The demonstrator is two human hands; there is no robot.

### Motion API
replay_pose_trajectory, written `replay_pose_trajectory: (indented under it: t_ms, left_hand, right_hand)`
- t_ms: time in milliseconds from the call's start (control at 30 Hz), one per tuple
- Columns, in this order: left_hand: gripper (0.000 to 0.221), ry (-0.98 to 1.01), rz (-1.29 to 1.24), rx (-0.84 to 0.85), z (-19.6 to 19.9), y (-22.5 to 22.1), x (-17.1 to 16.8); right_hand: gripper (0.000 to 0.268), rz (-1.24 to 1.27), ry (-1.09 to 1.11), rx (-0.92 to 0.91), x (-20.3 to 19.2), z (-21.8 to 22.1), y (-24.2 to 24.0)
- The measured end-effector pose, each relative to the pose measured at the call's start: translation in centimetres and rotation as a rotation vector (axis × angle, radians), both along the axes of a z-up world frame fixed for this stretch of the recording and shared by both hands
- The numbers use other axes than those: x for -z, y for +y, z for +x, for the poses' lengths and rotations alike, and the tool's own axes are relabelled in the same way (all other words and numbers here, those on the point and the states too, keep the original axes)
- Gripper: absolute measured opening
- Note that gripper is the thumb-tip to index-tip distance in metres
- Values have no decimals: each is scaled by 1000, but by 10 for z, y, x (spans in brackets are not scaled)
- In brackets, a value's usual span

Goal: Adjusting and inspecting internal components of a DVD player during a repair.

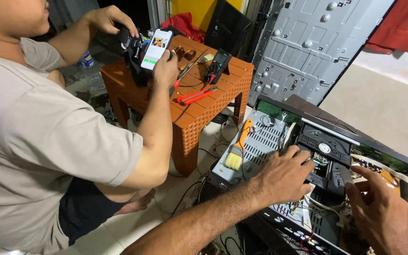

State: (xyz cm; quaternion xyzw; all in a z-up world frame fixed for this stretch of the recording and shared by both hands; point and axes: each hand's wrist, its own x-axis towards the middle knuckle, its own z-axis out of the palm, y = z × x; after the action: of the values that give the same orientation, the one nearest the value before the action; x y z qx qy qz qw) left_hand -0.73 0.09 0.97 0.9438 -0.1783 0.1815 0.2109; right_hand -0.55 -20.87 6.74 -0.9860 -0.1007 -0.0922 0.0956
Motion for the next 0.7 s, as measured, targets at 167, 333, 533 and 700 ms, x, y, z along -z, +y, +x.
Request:
replay_pose_trajectory:
  t_ms: [167, 333, 533, 700]
  left_hand:
    - [50, 16, -68, -17, -4, 2, -4]
    - [43, -64, -107, -73, -4, 4, -6]
    - [49, -24, -100, -98, -8, 5, -11]
    - [51, -28, -110, -105, -5, 3, -8]
  right_hand:
    - [45, 62, -7, -19, 0, -1, 0]
    - [44, 61, -19, -9, 2, -1, -1]
    - [44, 81, -17, -26, 5, 0, -4]
    - [43, 78, -28, -29, 6, 0, -5]
